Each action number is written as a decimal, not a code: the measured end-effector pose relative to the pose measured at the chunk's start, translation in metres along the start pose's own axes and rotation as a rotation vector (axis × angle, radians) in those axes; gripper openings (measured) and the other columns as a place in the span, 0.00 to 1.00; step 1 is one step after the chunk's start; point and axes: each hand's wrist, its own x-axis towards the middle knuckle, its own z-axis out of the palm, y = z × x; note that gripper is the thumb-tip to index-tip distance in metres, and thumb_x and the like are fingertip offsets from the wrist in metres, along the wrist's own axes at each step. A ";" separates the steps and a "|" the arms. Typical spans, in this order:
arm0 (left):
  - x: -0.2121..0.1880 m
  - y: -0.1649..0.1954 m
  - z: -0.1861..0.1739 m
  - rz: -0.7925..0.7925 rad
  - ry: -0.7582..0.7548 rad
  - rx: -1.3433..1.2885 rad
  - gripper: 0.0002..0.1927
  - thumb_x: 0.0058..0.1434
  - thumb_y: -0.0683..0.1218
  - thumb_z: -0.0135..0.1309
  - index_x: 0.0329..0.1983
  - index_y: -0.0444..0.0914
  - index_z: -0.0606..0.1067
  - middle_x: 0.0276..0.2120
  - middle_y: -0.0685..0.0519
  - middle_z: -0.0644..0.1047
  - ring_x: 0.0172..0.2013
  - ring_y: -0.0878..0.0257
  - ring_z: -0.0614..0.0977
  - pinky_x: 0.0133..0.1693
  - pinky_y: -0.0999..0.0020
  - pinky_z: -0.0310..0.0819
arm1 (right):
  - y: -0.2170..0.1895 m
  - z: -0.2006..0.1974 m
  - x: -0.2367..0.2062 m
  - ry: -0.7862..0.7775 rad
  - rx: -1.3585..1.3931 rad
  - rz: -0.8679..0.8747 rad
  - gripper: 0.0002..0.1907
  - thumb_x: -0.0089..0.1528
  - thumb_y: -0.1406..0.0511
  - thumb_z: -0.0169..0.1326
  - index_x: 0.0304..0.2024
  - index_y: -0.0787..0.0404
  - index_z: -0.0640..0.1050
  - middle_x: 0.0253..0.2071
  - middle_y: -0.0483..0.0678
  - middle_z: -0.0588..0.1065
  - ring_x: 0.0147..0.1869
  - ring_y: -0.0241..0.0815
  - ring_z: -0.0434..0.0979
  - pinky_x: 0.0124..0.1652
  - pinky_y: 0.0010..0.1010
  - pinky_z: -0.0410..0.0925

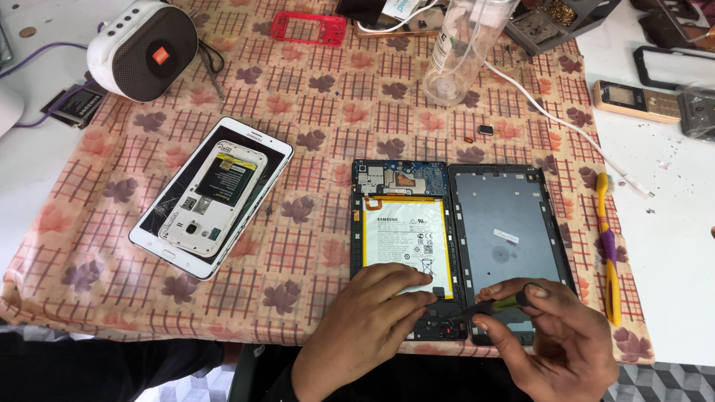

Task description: The person removes the back cover of a Samsung tablet and uses a screwdriver to detach internal components, including a black plastic frame and ribbon cables, exposing the battery and motherboard.

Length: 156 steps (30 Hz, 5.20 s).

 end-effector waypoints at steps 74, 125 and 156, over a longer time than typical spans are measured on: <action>-0.463 -0.430 -0.421 0.177 -0.088 0.360 0.07 0.60 0.39 0.50 0.39 0.32 0.73 0.44 0.46 0.72 0.50 0.53 0.73 0.59 0.53 0.64 | 0.015 0.720 -0.179 0.315 0.361 0.125 0.33 0.67 0.85 0.59 0.64 0.55 0.60 0.42 0.54 0.72 0.51 0.49 0.81 0.58 0.50 0.79; -0.563 -0.595 -0.533 -0.001 -0.060 -0.111 0.09 0.58 0.41 0.63 0.41 0.36 0.81 0.45 0.51 0.76 0.50 0.55 0.75 0.55 0.59 0.68 | 0.029 0.973 -0.174 -0.101 0.227 0.088 0.33 0.54 0.80 0.61 0.56 0.58 0.63 0.46 0.65 0.76 0.53 0.55 0.81 0.52 0.43 0.80; -0.601 -0.650 -0.576 0.150 0.021 0.276 0.06 0.62 0.40 0.54 0.41 0.34 0.73 0.47 0.46 0.72 0.51 0.55 0.73 0.59 0.51 0.63 | 0.065 1.033 -0.233 0.491 0.156 0.131 0.08 0.77 0.83 0.47 0.52 0.70 0.68 0.47 0.58 0.71 0.61 0.49 0.77 0.65 0.41 0.76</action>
